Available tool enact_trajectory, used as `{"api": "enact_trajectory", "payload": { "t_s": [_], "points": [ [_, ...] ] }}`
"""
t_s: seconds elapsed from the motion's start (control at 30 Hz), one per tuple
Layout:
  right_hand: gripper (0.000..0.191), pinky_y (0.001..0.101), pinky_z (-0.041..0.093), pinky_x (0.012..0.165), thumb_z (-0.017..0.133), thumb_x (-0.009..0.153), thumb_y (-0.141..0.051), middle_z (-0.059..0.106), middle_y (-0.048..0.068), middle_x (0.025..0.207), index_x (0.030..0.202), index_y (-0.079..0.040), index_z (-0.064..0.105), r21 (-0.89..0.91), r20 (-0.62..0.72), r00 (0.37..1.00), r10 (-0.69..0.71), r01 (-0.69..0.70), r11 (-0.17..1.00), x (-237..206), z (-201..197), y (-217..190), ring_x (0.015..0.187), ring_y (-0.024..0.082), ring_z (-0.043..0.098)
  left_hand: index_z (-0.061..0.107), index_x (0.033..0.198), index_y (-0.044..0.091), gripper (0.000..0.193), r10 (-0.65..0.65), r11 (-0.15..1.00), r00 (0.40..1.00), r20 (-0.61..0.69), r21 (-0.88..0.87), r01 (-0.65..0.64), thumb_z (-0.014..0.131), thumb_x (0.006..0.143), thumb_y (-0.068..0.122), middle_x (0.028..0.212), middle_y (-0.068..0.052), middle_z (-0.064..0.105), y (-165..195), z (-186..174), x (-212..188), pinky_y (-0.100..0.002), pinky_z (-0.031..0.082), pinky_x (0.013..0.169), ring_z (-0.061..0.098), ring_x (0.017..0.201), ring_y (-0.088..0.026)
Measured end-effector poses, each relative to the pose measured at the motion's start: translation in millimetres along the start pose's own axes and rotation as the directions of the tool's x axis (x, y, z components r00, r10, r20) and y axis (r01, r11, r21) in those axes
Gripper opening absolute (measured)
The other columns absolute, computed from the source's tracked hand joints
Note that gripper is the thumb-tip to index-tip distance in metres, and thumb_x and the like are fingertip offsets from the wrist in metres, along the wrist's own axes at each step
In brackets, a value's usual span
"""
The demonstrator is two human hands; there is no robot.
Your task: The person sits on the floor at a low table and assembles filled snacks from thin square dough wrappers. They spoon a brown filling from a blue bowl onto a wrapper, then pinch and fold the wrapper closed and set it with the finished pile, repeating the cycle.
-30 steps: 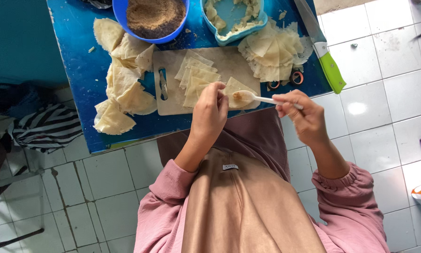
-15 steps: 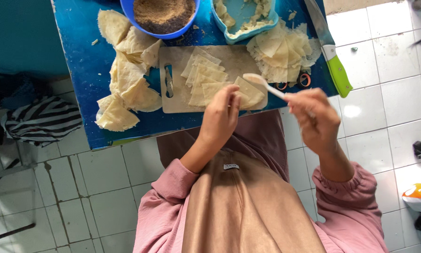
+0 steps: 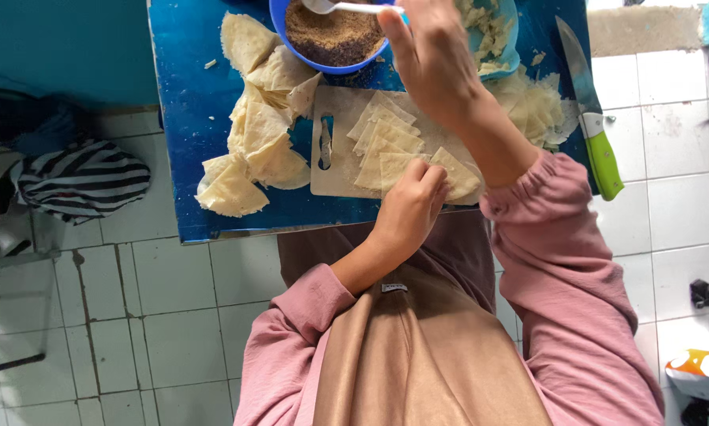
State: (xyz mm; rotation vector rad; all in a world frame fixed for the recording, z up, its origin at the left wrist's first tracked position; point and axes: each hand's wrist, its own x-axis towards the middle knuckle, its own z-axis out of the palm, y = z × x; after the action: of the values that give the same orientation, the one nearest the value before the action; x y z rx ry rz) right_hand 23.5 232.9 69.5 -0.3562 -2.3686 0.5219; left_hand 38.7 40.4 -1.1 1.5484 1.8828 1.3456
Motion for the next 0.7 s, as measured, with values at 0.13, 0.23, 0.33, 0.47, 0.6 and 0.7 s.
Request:
{"api": "enact_trajectory", "payload": {
  "t_s": [0.13,0.23,0.33,0.47,0.6,0.7],
  "points": [
    [0.008,0.0422,0.05,0.083,0.06,0.11,-0.006,0.062,0.018,0.107,0.111,0.002,0.062,-0.116,-0.009,0.994,0.109,-0.11,0.987,-76,-54,-27,0.095,0.037,0.064,0.057,0.105,0.006,0.018,-0.005,1.0,1.0,0.01,0.003,0.005,0.07,0.093,0.008,0.1,-0.016,0.056,0,0,0,-0.047,0.051,0.074,0.063,0.087,-0.04],
    [0.015,0.0447,0.048,0.071,0.073,0.096,-0.012,0.061,0.018,0.095,0.096,0.0,0.064,-0.2,0.249,0.877,0.41,-0.368,0.908,-132,-83,-43,0.082,0.037,0.062,0.058,0.105,0.005,0.017,0.023,1.0,1.0,-0.008,-0.015,-0.023,0.07,0.093,0.008,0.102,-0.017,0.057,0,-1,2,-0.046,0.051,0.073,0.063,0.087,-0.04],
    [0.016,0.044,0.049,0.072,0.075,0.09,-0.012,0.061,0.016,0.094,0.091,-0.001,0.064,-0.164,0.247,0.85,0.466,-0.438,0.884,-163,-76,-44,0.084,0.037,0.063,0.058,0.102,0.005,0.015,0.014,1.0,1.0,0.012,0.022,-0.014,0.07,0.094,0.008,0.099,-0.016,0.056,2,-2,2,-0.046,0.052,0.075,0.063,0.088,-0.039],
    [0.012,0.0406,0.05,0.074,0.075,0.091,-0.009,0.065,0.014,0.093,0.091,-0.002,0.065,-0.104,0.192,0.86,0.472,-0.461,0.882,-178,-66,-42,0.085,0.033,0.066,0.058,0.1,0.004,0.015,0.007,0.996,0.999,0.038,0.086,-0.011,0.071,0.096,0.01,0.1,-0.016,0.057,5,-5,0,-0.046,0.052,0.076,0.063,0.088,-0.038],
    [0.013,0.0284,0.057,0.078,0.069,0.097,-0.005,0.073,0.007,0.094,0.108,-0.001,0.063,0.343,0.182,0.763,0.621,-0.64,0.687,-180,-61,-44,0.086,0.015,0.072,0.06,0.1,0.006,0.017,-0.03,0.995,0.998,0.05,0.093,0.025,0.074,0.094,0.012,0.1,-0.015,0.059,7,-10,2,-0.044,0.054,0.076,0.065,0.088,-0.037],
    [0.015,0.025,0.058,0.08,0.065,0.099,-0.001,0.074,0.006,0.099,0.113,-0.001,0.061,0.466,0.164,0.778,0.607,-0.603,0.647,-179,-56,-46,0.09,0.01,0.073,0.059,0.11,0.004,0.024,-0.033,0.995,0.999,0.037,0.093,0.029,0.074,0.092,0.011,0.108,-0.016,0.059,9,-13,3,-0.044,0.055,0.076,0.065,0.092,-0.037]
  ]
}}
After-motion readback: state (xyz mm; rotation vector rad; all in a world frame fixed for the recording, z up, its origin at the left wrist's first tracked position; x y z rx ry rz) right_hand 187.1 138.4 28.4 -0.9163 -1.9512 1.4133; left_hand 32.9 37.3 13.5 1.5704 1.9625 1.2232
